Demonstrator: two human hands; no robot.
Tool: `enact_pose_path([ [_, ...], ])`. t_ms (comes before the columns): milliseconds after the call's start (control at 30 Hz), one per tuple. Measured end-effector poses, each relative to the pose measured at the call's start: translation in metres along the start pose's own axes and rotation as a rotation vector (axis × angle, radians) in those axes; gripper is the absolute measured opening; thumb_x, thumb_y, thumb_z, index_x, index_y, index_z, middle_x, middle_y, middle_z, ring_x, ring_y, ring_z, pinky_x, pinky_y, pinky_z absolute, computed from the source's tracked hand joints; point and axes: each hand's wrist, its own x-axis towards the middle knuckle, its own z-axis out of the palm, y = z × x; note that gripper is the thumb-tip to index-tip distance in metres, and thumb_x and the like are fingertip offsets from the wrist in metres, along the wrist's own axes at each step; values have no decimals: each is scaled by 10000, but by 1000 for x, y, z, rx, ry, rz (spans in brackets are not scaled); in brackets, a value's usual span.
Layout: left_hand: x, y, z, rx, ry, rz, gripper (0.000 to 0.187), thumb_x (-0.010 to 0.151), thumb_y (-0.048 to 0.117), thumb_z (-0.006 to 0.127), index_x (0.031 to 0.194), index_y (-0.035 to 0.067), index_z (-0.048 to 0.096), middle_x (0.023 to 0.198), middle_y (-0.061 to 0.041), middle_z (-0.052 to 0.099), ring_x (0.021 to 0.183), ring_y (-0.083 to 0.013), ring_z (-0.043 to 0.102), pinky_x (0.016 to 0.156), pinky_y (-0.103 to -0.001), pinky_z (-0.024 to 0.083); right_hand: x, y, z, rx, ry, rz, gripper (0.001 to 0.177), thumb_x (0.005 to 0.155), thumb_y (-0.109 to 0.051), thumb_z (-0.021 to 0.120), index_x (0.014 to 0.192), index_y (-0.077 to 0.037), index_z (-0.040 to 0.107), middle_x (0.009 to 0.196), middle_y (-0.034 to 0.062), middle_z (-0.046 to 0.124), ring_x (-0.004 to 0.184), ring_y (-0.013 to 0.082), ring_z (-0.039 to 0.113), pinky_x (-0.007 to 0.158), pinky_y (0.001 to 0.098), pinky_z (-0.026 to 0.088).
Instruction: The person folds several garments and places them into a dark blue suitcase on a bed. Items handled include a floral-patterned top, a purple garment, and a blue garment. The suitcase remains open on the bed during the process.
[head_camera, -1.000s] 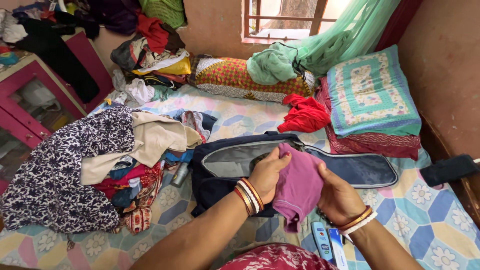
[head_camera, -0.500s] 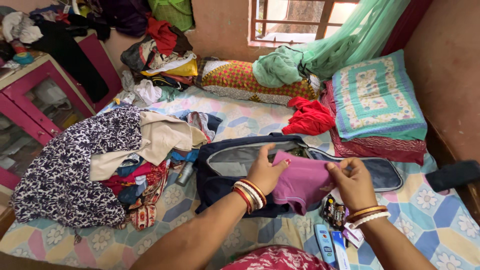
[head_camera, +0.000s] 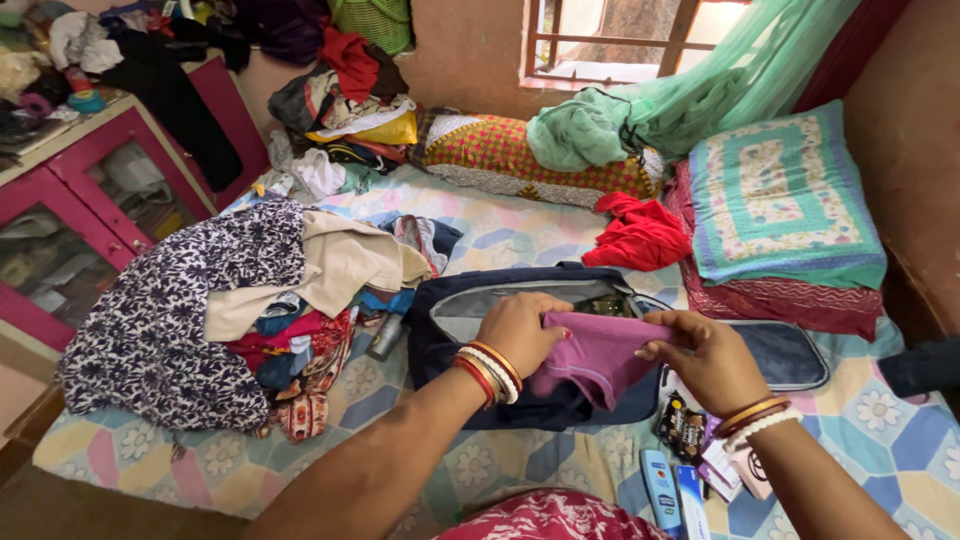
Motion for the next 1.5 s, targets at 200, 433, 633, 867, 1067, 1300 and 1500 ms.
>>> enact_pose_path([
  [200, 2, -12, -18, 97, 39, 32, 182, 828, 245, 776, 989, 162, 801, 1009, -118, 757, 997, -325, 694, 903, -421, 527, 17, -17, 15, -197, 78, -178, 242, 836, -118, 768, 1063, -35, 762, 869, 99, 784, 777, 160, 748, 727, 322, 566],
  [433, 12, -36, -42, 69, 139, 244, 184, 814, 195, 765, 952, 81, 729, 1065, -178, 659, 1016, -378, 638, 866, -448, 515, 42, -30, 21, -276, 19, -127, 108, 855, -120, 773, 914, -34, 746, 870, 117, 713, 807, 216, 713, 773, 335, 553],
  [633, 35, -49, -70, -221, -194, 457, 190, 962, 172, 653, 1095, 41, 619, 945, -182, 691, 918, -381, 690, 791, -441, 543, 59, -63, 17, 181, -419, -234, 321, 821, -149, 811, 1047, -52, 604, 1173, 76, 689, 1135, 186, 632, 912, 343, 580],
  [867, 56, -68, -97, -213, -163, 519, 189, 957, 210, 668, 1068, 58, 651, 790, -171, 679, 751, -374, 680, 663, -438, 508, 84, -107, 83, -55, -365, -118, 271, 893, -224, 721, 1119, -83, 669, 901, 14, 708, 819, 115, 632, 726, 310, 541],
  [1067, 65, -108, -118, -384, -226, 274, 296, 940, 281, 748, 1095, 47, 653, 805, -105, 666, 721, -234, 666, 670, -389, 533, 97, -133, 116, -270, -229, -209, 178, 953, -225, 638, 1043, -78, 683, 649, 107, 624, 587, 191, 593, 573, 378, 502],
  [1300, 67, -156, -101, -467, -490, 268, 779, 660, 394, 929, 1294, 69, 615, 1174, -65, 739, 1082, -161, 711, 964, -324, 553, 114, -164, 115, -491, -219, -388, 199, 943, -267, 645, 969, -72, 674, 705, 158, 659, 646, 334, 658, 576, 449, 479],
  [1500, 68, -196, -68, -514, -649, 301, 680, 678, 324, 929, 1242, 41, 677, 1174, -80, 763, 1093, -171, 708, 1005, -327, 531, 107, -187, 98, -301, -264, 7, 273, 983, -320, 591, 918, -56, 621, 651, 59, 583, 557, 156, 625, 524, 352, 538],
])
